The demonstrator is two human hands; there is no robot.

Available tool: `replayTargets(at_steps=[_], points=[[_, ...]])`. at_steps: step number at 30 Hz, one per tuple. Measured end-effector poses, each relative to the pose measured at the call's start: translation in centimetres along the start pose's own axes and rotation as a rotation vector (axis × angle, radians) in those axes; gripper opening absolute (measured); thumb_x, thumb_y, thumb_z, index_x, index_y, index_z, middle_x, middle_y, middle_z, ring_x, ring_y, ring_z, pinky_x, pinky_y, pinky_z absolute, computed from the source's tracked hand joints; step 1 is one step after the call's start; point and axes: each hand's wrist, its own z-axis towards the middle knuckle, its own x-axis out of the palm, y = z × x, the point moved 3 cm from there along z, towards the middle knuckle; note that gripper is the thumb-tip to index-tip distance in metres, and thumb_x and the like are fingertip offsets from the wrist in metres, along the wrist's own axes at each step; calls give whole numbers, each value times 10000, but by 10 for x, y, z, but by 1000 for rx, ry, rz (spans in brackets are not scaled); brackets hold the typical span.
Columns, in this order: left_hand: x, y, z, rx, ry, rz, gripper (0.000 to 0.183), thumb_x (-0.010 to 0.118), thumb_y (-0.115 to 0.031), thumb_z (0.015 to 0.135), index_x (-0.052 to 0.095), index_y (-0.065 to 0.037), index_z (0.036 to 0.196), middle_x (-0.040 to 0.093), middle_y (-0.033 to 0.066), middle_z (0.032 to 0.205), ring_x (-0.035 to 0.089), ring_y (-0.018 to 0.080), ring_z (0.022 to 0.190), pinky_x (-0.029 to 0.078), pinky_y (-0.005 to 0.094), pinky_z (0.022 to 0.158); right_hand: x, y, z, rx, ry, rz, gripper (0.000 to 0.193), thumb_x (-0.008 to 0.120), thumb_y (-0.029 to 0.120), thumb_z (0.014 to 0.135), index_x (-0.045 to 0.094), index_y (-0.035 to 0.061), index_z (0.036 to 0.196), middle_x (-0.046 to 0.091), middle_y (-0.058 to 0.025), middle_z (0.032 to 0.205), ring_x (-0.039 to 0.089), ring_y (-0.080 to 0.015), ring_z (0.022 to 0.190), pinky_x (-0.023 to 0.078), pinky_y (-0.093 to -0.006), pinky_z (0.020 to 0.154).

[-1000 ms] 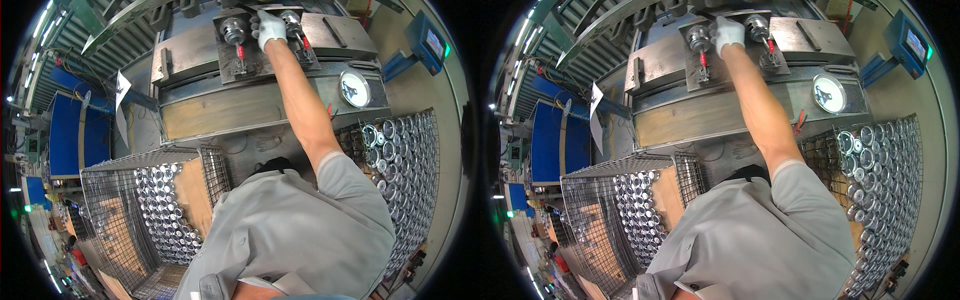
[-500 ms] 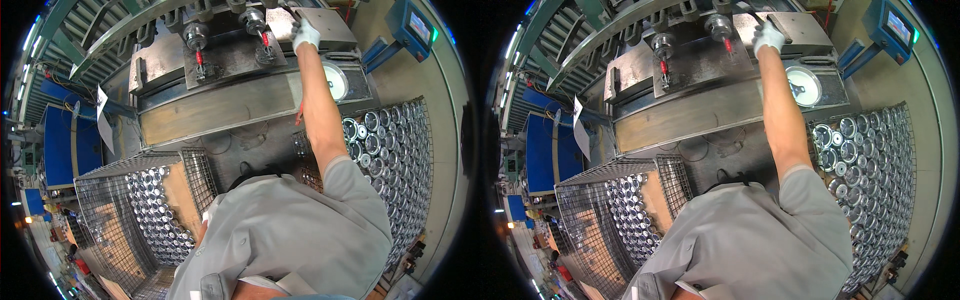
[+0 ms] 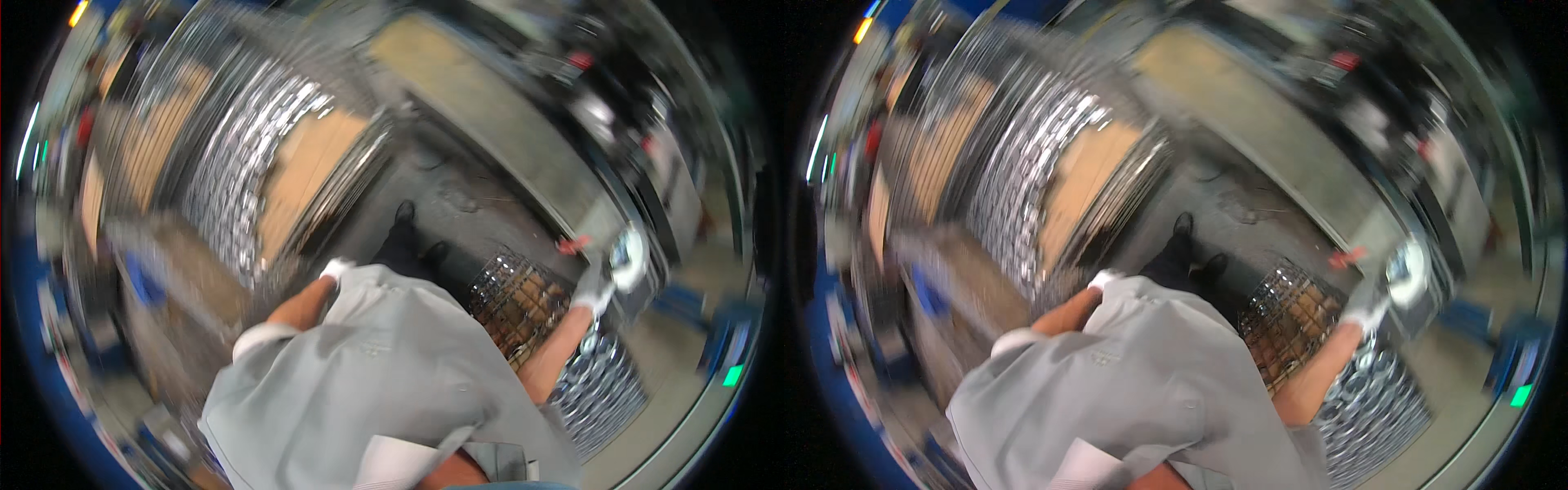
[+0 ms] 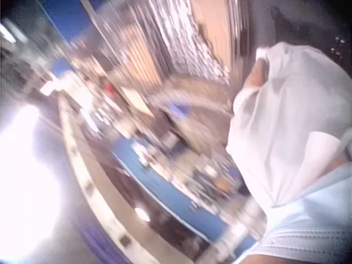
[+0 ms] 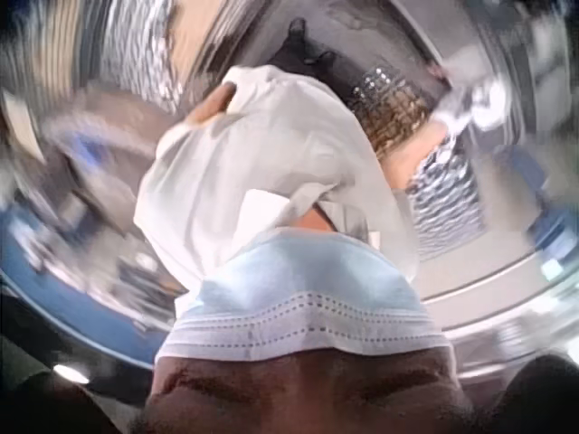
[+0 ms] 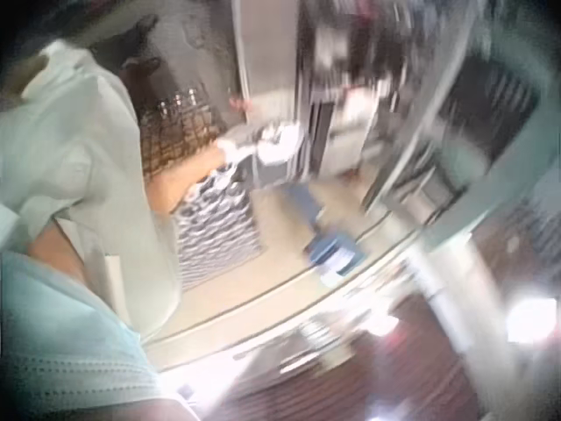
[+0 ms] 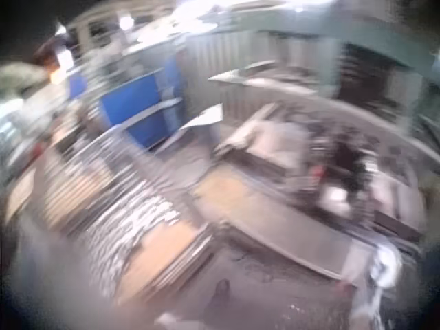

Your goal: The person processes and organizes circular metal components using a machine and a hand tool, then places them into a wire cage with cardboard sheets.

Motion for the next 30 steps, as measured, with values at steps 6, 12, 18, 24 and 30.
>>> replayTargets(at_steps=[6,12,18,24,30], points=[[48,23,-106,-928,-555,-1045,416,652,-325,781,634,-25,1068,647,172,1079,602,289,1039,456,349,907,138,-11,-141,843,232,-54,679,501,523,897,418,-3,1318,498,-170,1279,508,-279,1094,448,-381,834],[37,121,-202,-1277,-1043,-927,347,683,-237,773,609,-37,1046,654,157,991,625,292,940,482,366,851,355,-10,-277,608,790,-718,291,529,299,937,542,45,1079,614,-90,782,528,-126,517,418,-235,439],[118,315,-226,-1445,-893,-1123,438,691,-266,750,588,-36,1107,638,163,1050,602,306,1009,457,378,898,599,-137,-423,91,1378,-1023,177,593,188,905,626,30,979,581,0,733,501,-65,608,428,-232,552],[299,449,-190,-1621,-553,-903,546,728,-263,710,568,-38,1180,547,212,1224,522,336,1127,403,390,974,740,-405,-600,-480,1919,-1256,528,657,264,808,491,78,1274,601,-194,1125,585,-312,1042,459,-380,896],[239,572,-110,-1597,-993,-1053,834,763,-242,672,343,-52,1367,437,253,1286,443,413,1189,369,439,1015,835,-538,-722,-848,1956,-1200,741,698,265,771,330,138,1401,456,-262,1270,508,-402,1119,430,-426,952]])
